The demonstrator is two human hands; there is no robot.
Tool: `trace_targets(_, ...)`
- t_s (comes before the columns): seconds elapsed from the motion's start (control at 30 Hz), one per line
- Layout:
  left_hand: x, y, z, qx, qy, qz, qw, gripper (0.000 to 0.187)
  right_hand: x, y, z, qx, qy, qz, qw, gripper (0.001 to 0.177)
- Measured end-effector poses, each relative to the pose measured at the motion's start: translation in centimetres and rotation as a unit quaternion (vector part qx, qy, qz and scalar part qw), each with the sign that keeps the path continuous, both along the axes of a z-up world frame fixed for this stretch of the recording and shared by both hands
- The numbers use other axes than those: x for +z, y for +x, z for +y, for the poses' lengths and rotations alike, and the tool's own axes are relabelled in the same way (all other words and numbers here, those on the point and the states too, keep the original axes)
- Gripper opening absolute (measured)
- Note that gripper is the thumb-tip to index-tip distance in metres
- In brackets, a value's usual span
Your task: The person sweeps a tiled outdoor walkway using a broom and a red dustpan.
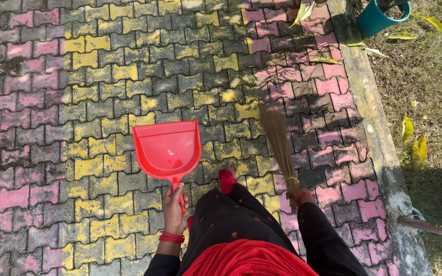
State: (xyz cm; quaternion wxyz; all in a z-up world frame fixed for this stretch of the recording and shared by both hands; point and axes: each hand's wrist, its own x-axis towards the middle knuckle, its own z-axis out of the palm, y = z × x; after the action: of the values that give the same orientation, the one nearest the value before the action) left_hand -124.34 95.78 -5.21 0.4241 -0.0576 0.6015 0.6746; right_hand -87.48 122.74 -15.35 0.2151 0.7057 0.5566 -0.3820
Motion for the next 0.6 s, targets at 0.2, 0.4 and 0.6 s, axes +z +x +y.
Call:
trace_targets(0.2, -1.8, -3.3, 1.4, 0.072, 0.034, -0.012, 0.997, 0.011, -1.7, 0.2, 8.6, -0.278, -0.042, 0.089, 0.955, 0.067)
trace_targets(0.4, -2.0, -6.9, 7.9, 0.066, 0.002, -0.011, 0.998, 0.013, -5.7, -7.3, 11.3, -0.068, -0.104, 0.026, 0.992, 0.062)
trace_targets(0.6, 1.7, -10.1, 18.8, 0.012, -0.003, -0.008, 1.000, 0.017, -3.2, -20.2, 11.0, 0.317, -0.136, -0.031, 0.938, 0.061)
